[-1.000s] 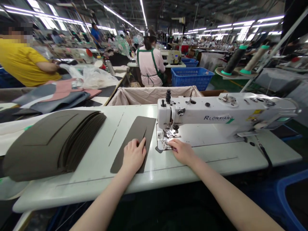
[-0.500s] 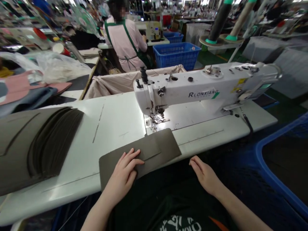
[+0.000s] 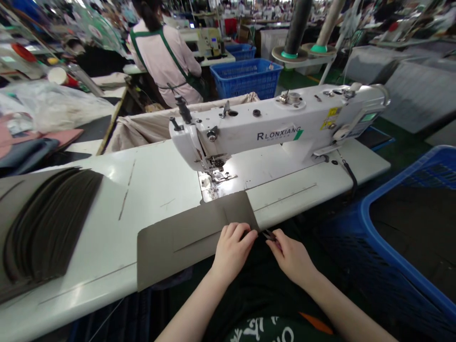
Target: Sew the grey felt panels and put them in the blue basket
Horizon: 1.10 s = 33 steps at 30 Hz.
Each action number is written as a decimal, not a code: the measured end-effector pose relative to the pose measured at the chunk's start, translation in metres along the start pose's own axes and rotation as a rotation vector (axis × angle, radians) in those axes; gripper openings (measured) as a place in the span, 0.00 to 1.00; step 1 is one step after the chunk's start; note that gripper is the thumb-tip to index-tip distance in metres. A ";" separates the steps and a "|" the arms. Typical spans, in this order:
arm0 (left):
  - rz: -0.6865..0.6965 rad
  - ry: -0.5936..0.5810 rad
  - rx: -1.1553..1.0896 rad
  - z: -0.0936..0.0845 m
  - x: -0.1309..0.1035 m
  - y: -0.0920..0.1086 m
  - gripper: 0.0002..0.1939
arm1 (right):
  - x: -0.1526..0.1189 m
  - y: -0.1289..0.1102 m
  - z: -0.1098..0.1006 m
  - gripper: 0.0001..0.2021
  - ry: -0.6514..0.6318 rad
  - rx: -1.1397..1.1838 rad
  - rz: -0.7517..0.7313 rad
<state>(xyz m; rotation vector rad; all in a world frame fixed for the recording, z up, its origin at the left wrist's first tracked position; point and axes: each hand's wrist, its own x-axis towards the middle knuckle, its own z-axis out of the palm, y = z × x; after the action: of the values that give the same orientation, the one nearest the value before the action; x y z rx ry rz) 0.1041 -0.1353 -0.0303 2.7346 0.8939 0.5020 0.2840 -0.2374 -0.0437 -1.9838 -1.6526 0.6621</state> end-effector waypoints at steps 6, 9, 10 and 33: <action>-0.069 0.055 -0.243 -0.008 0.003 -0.002 0.05 | 0.002 -0.010 -0.001 0.07 -0.001 0.049 -0.057; -0.097 0.056 -0.331 -0.012 0.002 -0.002 0.05 | 0.007 -0.016 0.001 0.06 -0.003 0.049 -0.082; -0.104 0.053 -0.347 -0.012 0.002 -0.002 0.05 | 0.009 -0.017 0.002 0.06 -0.004 0.045 -0.088; -0.437 -0.177 0.092 -0.106 -0.058 -0.138 0.40 | 0.032 -0.030 0.013 0.20 -0.046 0.607 0.110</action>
<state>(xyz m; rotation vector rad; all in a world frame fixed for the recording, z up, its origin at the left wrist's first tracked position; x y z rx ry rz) -0.0534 -0.0501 0.0094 2.4957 1.4391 0.1352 0.2582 -0.2004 -0.0368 -1.6227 -1.1771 1.1037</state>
